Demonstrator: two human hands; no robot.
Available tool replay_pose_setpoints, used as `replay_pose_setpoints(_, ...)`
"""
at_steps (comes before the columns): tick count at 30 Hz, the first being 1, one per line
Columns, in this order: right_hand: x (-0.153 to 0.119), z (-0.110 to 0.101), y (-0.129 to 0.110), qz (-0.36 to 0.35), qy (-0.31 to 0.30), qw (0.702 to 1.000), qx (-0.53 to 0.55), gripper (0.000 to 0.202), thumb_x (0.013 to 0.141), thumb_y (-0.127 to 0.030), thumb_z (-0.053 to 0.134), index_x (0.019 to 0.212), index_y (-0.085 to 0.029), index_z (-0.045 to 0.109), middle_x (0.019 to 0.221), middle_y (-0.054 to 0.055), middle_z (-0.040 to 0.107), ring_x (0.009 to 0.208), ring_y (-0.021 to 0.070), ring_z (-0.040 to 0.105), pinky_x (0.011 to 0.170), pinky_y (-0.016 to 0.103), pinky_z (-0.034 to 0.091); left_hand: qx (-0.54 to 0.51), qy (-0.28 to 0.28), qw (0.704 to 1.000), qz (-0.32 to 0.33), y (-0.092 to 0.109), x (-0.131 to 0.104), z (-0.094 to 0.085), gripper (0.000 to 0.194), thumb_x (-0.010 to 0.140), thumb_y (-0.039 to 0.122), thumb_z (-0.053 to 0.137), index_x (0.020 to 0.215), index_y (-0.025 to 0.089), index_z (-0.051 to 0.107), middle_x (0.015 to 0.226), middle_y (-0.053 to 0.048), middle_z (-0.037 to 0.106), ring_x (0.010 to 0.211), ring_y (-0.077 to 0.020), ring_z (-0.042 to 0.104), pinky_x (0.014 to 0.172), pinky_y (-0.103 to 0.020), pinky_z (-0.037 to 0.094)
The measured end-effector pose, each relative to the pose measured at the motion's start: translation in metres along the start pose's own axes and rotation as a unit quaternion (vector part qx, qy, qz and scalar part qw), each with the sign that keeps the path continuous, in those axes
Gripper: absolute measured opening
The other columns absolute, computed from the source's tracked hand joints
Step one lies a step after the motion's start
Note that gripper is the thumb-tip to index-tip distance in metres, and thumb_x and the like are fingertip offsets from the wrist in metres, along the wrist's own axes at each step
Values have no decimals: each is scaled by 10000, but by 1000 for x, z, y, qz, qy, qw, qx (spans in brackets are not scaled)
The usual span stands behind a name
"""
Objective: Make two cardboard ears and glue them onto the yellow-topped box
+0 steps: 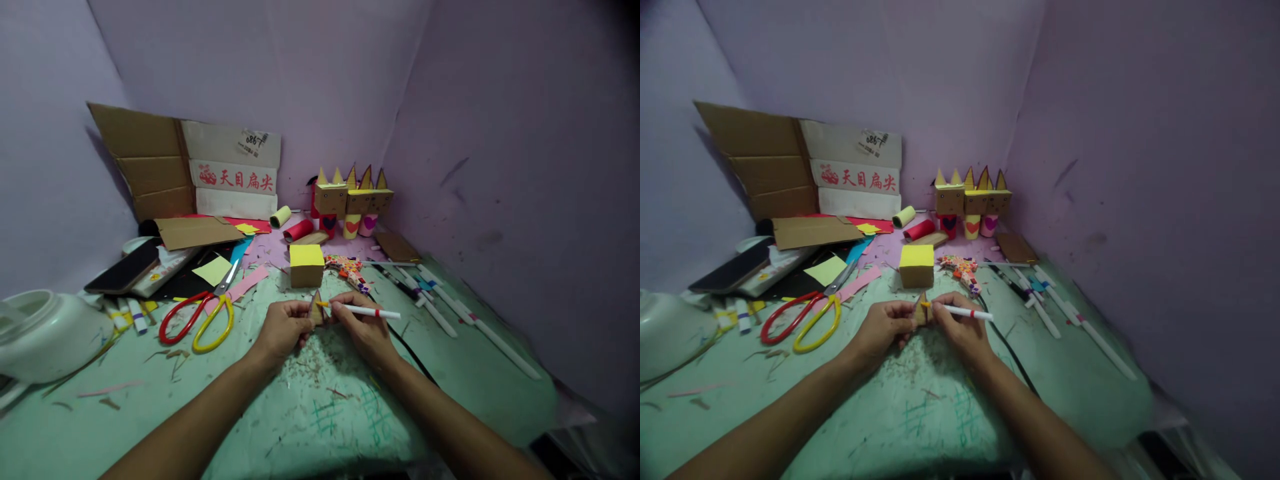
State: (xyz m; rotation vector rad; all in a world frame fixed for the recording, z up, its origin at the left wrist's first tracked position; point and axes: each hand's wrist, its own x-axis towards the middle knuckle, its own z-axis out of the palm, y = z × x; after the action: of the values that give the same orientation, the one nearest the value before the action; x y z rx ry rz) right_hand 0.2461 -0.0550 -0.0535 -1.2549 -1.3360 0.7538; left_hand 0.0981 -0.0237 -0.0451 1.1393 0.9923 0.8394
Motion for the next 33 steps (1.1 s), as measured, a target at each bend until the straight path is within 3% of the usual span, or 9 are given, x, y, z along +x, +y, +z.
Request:
replay_pose_setpoints(4,-3,-2,-1,12,-34,999,-18,172,749,-309,572,649,-171,601,515,-3,596,480,125,514,470,232,395,-6,8,1000,-2,0,0,0,147,515,132,578,647,118,639,426,55,476,331,-51,357,329,-188,274)
replay_pose_setpoints(11,-1,-1,1,-17,8,1000,4,152,773,-310,566,765,-170,622,631,17,636,587,150,577,570,263,452,4,0,1000,3,0,0,0,226,510,125,565,708,107,674,428,56,479,340,-51,354,333,-186,284)
replay_pose_setpoints(19,-3,-2,-5,8,-47,998,-36,155,742,-288,575,646,-174,616,508,2,602,478,129,509,464,238,386,8,4,1000,-2,2,-1,1,185,510,130,573,674,107,656,410,61,455,330,-54,350,329,-190,275)
replay_pose_setpoints(25,-2,-1,0,-20,-21,999,-13,142,775,-295,554,745,-172,619,626,24,636,582,152,565,556,260,434,18,-1,1000,6,0,-1,0,181,529,125,544,676,114,650,409,60,459,321,-52,343,325,-187,256)
replay_pose_setpoints(30,-3,-2,-4,17,-58,998,-26,153,745,-294,573,664,-169,609,526,2,599,490,134,515,482,244,386,2,13,1000,1,1,0,1,193,508,119,558,674,104,656,416,53,477,323,-53,353,329,-191,269)
replay_pose_setpoints(33,-2,-3,-3,13,-20,1000,-4,157,755,-306,573,682,-174,617,554,4,616,525,144,544,519,252,409,7,12,1000,-3,2,0,1,220,511,114,548,689,107,676,415,50,482,334,-54,350,336,-191,276)
